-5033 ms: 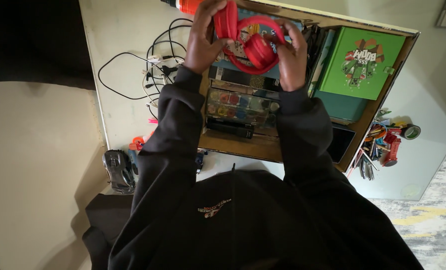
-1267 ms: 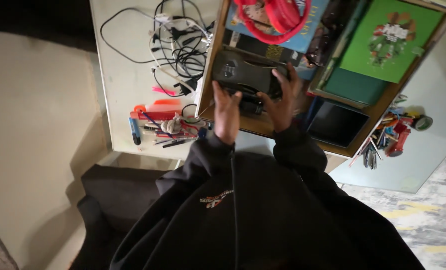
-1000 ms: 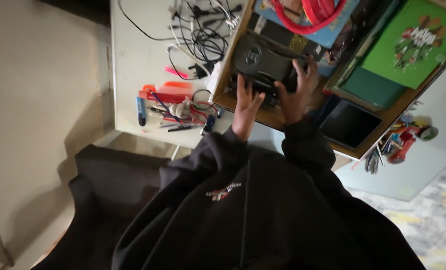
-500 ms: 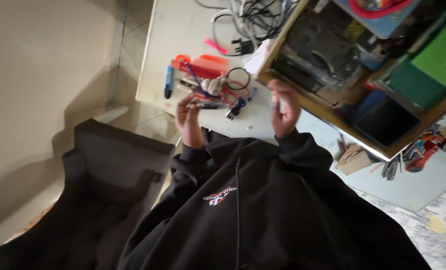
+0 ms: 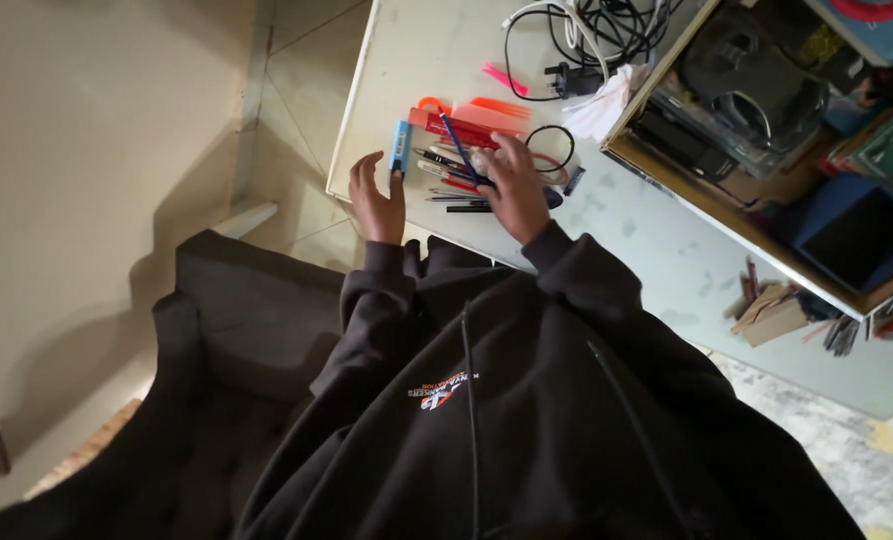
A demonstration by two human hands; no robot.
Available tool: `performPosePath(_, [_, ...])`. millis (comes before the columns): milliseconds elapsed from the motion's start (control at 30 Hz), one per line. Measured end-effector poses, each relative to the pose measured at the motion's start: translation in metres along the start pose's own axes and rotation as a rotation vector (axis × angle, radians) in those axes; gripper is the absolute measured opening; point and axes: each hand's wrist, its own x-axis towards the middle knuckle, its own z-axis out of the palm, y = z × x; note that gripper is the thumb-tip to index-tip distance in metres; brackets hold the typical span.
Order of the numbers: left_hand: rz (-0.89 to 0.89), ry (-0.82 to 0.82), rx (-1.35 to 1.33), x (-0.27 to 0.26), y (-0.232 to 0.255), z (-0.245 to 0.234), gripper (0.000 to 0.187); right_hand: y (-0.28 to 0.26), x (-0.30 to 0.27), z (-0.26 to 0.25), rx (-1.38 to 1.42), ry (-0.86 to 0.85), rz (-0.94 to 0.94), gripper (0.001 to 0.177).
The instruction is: The person organizes a cluttered desk by sorting and placing items into a wall-mounted cabinet. They handle a paint palette, a wallet, sunglasses, a pencil case, a tablet, headphones, pens, scissors, and tangled cables, arranging them into compartments and on the desk surface.
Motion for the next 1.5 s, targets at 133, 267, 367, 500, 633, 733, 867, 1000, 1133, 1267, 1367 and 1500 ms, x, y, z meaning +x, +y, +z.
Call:
performPosePath(133, [0.213,-0.055,0.056,0.01,0.04,-0.004,0.05,0.011,-0.005,0.028,-0.326,-0.023,-0.004,0.064])
performPosePath(267, [0.374,-0.208,-0.207,0.012,0.101,-0.006,0.036,0.027,-0.013,0.036,-0.438,0.16,-0.088,0.039])
performPosePath(367, [0.381,-0.387,-0.387,-0.002,0.126,0.009,0.033,-0.008,-0.011,-0.01,-0.213,0.247,-0.018,0.044])
performPosePath(500, [0.28,-0.668,-0.562,-0.014,0.176,0.021,0.052,-0.021,-0.037,-0.058,0.083,0.233,0.057,0.064])
performPosePath(633, [0.18,-0.859,-0.558,-0.041,0.188,0.05,0.061,-0.012,-0.078,-0.09,0.024,0.323,0.089,0.055])
performPosePath(733, [0.085,-0.968,-0.625,-0.062,0.203,0.075,0.052,-0.013,-0.097,-0.129,0.051,0.394,0.056,0.043])
performPosePath(867, [0.022,-1.025,-0.687,-0.088,0.247,0.113,0.043,0.002,-0.135,-0.18,0.28,0.507,0.113,0.044])
performPosePath(1000, [0.055,-1.018,-0.719,-0.115,0.296,0.149,0.041,0.022,-0.174,-0.222,0.67,0.74,0.209,0.037])
performPosePath(1133, [0.132,-0.965,-0.694,-0.133,0.333,0.174,0.041,0.056,-0.208,-0.258,0.513,0.796,0.458,0.031])
performPosePath(1267, [0.187,-0.906,-0.522,-0.15,0.359,0.186,0.044,0.067,-0.217,-0.288,0.429,0.604,0.49,0.049])
performPosePath(1367, [0.301,-0.845,-0.435,-0.16,0.366,0.205,0.046,0.072,-0.206,-0.295,0.215,0.56,0.414,0.054])
performPosePath(1500, [0.353,-0.812,-0.396,-0.15,0.366,0.227,0.038,0.098,-0.195,-0.284,0.014,0.518,0.447,0.05])
